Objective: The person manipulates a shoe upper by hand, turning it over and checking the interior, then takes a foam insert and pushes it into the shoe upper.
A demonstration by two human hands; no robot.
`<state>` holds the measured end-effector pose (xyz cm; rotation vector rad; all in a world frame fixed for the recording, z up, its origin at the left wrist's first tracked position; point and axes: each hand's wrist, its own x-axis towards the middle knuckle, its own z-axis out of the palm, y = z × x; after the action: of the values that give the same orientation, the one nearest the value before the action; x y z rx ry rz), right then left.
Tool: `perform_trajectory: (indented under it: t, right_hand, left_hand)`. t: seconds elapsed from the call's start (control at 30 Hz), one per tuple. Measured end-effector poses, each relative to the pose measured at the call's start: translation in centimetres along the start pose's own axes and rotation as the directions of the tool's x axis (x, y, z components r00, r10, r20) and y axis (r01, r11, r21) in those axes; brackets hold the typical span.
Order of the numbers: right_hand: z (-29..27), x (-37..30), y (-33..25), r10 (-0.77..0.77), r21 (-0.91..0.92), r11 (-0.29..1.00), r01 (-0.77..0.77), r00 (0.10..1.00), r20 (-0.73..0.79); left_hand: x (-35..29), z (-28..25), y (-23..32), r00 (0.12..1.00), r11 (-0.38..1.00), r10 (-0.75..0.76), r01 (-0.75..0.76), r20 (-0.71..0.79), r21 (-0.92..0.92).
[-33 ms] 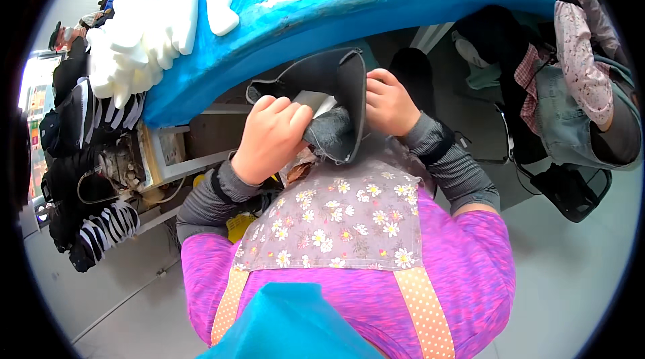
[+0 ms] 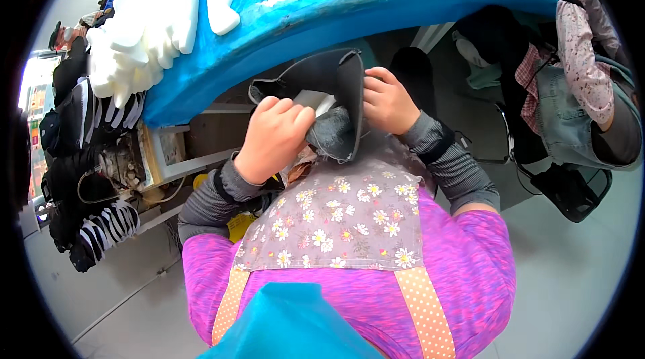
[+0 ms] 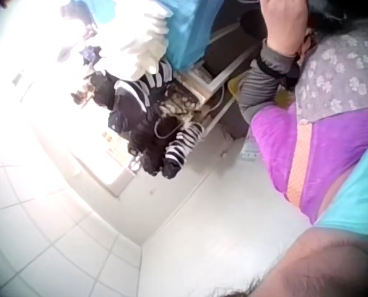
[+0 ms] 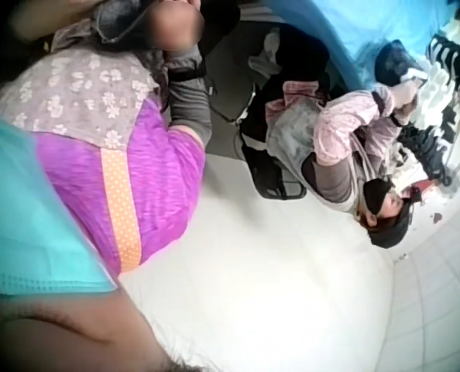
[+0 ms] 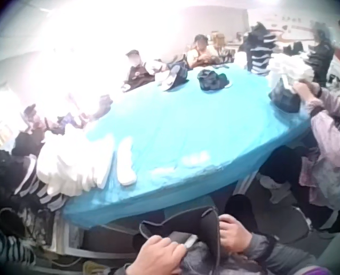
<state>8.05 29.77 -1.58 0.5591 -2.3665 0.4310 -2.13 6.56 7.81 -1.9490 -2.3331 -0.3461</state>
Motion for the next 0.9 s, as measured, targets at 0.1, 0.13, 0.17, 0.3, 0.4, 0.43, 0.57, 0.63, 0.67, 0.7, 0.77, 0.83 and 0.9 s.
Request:
perform_trajectory:
  t: [0.1, 0.13, 0.17, 0.3, 0.4, 0.43, 0.57, 0.63, 0.67, 0.7, 0.77, 0.83, 0.9]
  right_hand:
    - [0.3, 0.5, 0.0, 0.04, 0.08, 0.996, -0.046, 0.996, 0.08]
    - [0.8, 0.3, 0.0, 0.039, 0.08, 0.996, -0.046, 0.996, 0.082]
    - [1.3, 0.0, 0.0, 0.061, 0.138, 0.988, -0.075, 0.993, 0.101]
    - [2.2, -0.1, 0.1, 0.176, 0.282, 0.935, -0.216, 0.971, 0.159]
    - [2.9, -0.3, -0.2, 0.27, 0.362, 0.881, -0.306, 0.952, 0.146]
    - [3.2, -0.3, -0.5, 0.332, 0.388, 0.848, -0.361, 0.933, 0.141]
    - [3.3, -0.5, -0.5, 0.356, 0.443, 0.798, -0.408, 0.913, 0.2]
    - [3.8, -0.6, -0.2, 0.369, 0.443, 0.805, -0.395, 0.918, 0.149]
    - [3.9, -0.4, -0.3, 0.371, 0.447, 0.813, -0.374, 0.924, 0.098]
    - [3.9, -0.1, -0.7, 0.369, 0.453, 0.81, -0.373, 0.924, 0.101]
    - [4.0, 0.7, -1.4, 0.477, 0.457, 0.793, -0.403, 0.877, -0.054]
    - [3.8, 0.8, -1.3, 0.525, 0.479, 0.747, -0.461, 0.851, 0.001]
    - [3.8, 0.8, -1.2, 0.574, 0.498, 0.693, -0.522, 0.817, 0.057]
  left_hand:
    - [-0.9, 1.8, -0.2, 0.996, 0.999, 0.009, -0.012, 0.092, 0.033]
    - [-0.9, 2.0, -0.3, 0.996, 0.999, 0.008, -0.011, 0.091, 0.032]
    - [-0.7, 2.4, -0.6, 0.999, 0.999, 0.038, -0.038, -0.023, -0.002]
    - [-1.0, 3.8, -0.7, 0.985, 0.99, -0.038, 0.014, -0.166, -0.141]
    - [-1.8, 5.0, -0.2, 0.914, 0.915, -0.37, 0.328, -0.164, -0.235]
    - [-1.7, 5.4, 0.0, 0.867, 0.892, -0.442, 0.398, -0.229, -0.215]
    - [-1.6, 5.9, 0.0, 0.824, 0.87, -0.492, 0.459, -0.281, -0.179]
    - [-0.8, 5.5, 0.3, 0.829, 0.837, -0.534, 0.49, -0.165, -0.242]
    - [-0.7, 5.5, 0.4, 0.824, 0.821, -0.552, 0.51, -0.127, -0.258]
    - [-0.5, 6.4, -0.2, 0.852, 0.885, -0.457, 0.407, -0.256, -0.225]
    - [0.5, 6.7, 0.1, 0.828, 0.928, -0.372, 0.315, -0.42, -0.2]
    - [1.1, 7.3, 0.2, 0.819, 0.898, -0.438, 0.378, -0.37, -0.225]
    - [1.8, 7.8, 0.3, 0.787, 0.836, -0.54, 0.464, -0.297, -0.293]
